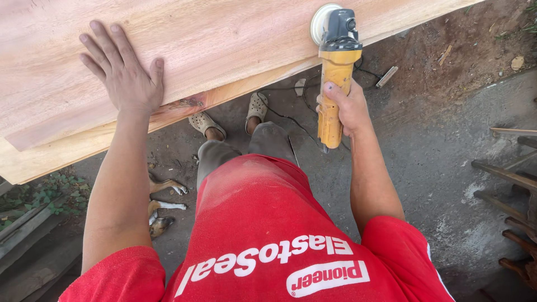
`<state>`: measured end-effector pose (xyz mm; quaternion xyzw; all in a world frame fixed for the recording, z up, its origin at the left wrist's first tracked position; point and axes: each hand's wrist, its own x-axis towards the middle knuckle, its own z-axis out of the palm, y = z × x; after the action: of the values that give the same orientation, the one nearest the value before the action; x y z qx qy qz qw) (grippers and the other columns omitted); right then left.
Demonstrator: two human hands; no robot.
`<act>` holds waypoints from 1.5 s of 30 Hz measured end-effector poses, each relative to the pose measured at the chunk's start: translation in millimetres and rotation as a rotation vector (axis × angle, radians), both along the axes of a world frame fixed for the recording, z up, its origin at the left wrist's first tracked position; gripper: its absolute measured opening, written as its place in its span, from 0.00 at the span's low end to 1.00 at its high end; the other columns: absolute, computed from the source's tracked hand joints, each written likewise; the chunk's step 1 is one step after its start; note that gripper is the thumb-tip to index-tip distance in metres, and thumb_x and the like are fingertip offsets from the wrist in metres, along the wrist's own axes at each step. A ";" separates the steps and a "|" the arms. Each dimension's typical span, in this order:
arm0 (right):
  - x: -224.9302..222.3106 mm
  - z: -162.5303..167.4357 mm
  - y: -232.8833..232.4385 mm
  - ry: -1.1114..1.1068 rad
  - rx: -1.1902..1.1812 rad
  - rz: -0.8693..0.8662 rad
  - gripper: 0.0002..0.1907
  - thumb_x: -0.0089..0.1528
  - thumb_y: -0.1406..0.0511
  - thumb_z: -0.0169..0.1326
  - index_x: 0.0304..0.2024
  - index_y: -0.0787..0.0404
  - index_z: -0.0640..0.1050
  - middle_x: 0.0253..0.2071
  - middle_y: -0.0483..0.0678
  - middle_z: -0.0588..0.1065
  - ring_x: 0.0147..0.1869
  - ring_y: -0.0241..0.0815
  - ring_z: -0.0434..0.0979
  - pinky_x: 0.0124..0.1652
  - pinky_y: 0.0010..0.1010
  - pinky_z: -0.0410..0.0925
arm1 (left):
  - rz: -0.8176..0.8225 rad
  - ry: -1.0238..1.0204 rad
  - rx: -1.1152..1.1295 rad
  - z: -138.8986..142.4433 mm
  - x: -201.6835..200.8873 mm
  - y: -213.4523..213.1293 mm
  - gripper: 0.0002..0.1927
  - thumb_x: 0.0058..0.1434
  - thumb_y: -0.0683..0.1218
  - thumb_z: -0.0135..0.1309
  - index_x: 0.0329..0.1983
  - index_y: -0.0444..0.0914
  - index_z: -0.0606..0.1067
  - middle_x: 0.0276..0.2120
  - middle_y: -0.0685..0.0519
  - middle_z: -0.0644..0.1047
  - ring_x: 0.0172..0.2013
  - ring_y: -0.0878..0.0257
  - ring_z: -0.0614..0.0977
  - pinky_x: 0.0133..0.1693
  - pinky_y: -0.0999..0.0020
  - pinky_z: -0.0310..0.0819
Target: The person sands long wooden planks laid across a support outdoors, using an angle grinder fitted with a sanding disc. They hold each plank steady with one hand while moving the sander along the surface, working over different sections of the boards.
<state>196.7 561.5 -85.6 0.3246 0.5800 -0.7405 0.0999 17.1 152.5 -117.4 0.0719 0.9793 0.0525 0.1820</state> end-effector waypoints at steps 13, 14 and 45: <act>14.2 -1.7 -56.7 -0.005 0.271 0.226 0.22 0.59 0.57 0.63 0.51 0.62 0.77 0.42 0.49 0.80 0.43 0.39 0.81 0.44 0.32 0.74 | 0.059 0.012 -0.028 6.7 5.2 21.8 0.41 0.79 0.67 0.26 0.86 0.42 0.42 0.82 0.41 0.37 0.79 0.35 0.34 0.76 0.34 0.23; 16.2 -1.7 -43.8 -0.019 0.204 0.152 0.22 0.59 0.58 0.62 0.51 0.62 0.77 0.41 0.48 0.79 0.41 0.38 0.81 0.42 0.32 0.75 | 0.054 0.012 -0.032 6.3 5.3 21.2 0.40 0.79 0.67 0.26 0.86 0.42 0.41 0.82 0.40 0.37 0.79 0.34 0.34 0.76 0.34 0.23; 16.8 7.2 81.2 -0.045 -0.012 -0.275 0.18 0.66 0.59 0.54 0.52 0.64 0.71 0.33 0.52 0.76 0.29 0.43 0.79 0.30 0.36 0.76 | 0.114 -0.062 -0.011 26.8 -2.3 21.9 0.43 0.75 0.69 0.26 0.85 0.43 0.41 0.81 0.42 0.35 0.78 0.37 0.32 0.76 0.37 0.21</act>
<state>213.5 642.7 -78.4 0.4170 0.5231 -0.7431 0.0125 14.8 174.3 -90.6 0.0133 0.9759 0.0598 0.2095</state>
